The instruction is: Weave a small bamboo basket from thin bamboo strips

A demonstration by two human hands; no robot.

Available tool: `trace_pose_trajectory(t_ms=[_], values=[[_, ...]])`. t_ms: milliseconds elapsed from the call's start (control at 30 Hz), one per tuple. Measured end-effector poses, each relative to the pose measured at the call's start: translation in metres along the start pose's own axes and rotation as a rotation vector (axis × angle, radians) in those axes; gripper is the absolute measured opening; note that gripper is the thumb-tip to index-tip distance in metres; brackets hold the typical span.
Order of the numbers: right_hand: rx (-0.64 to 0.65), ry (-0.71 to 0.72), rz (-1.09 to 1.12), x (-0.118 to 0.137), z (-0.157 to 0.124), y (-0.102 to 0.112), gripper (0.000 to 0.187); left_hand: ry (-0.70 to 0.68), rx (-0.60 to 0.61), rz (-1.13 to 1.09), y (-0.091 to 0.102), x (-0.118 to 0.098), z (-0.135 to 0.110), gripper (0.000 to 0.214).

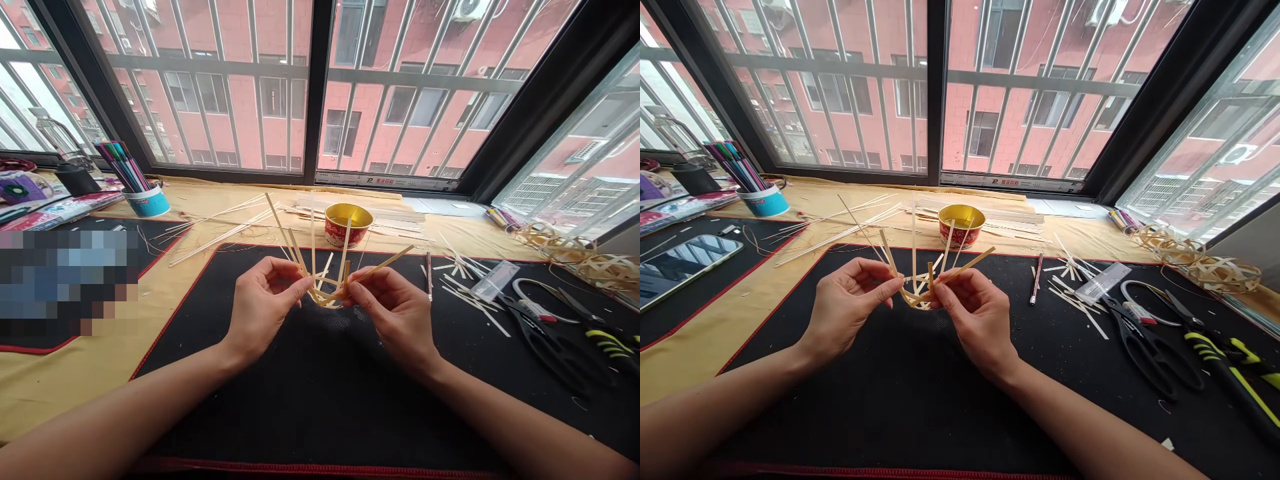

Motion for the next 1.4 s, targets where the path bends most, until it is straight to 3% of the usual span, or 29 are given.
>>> trace_pose_trajectory(t_ms=[333, 733, 967, 1100, 1233, 1400], values=[[0.01, -0.034, 0.037, -0.004, 0.003, 0.004, 0.017, -0.039, 0.166, 0.107, 0.004, -0.004, 0.009, 0.05], [-0.022, -0.046, 0.02, -0.008, 0.005, 0.008, 0.018, -0.153, 0.188, 0.337, 0.005, -0.012, 0.013, 0.025], [-0.038, -0.087, -0.013, -0.01, 0.005, 0.008, 0.028, -0.032, 0.193, 0.189, 0.007, -0.013, 0.017, 0.016], [-0.131, -0.103, 0.065, -0.011, 0.005, 0.007, 0.042, 0.027, 0.199, -0.002, 0.004, -0.009, 0.016, 0.019], [-0.11, -0.053, 0.063, -0.009, 0.005, 0.007, 0.026, 0.0, 0.184, -0.115, 0.001, -0.01, 0.013, 0.026], [0.006, 0.026, 0.009, -0.006, 0.004, 0.008, 0.013, -0.156, 0.131, -0.04, -0.002, -0.018, 0.005, 0.023]])
Point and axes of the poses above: each hand's wrist, its own z-axis towards the middle knuckle, its own y-axis out of the back of the hand, x = y × z, the point moved 1 cm from there along z, towards the middle knuckle, and after that the axes turned 15 degrees about y, right-handed, at the moved point
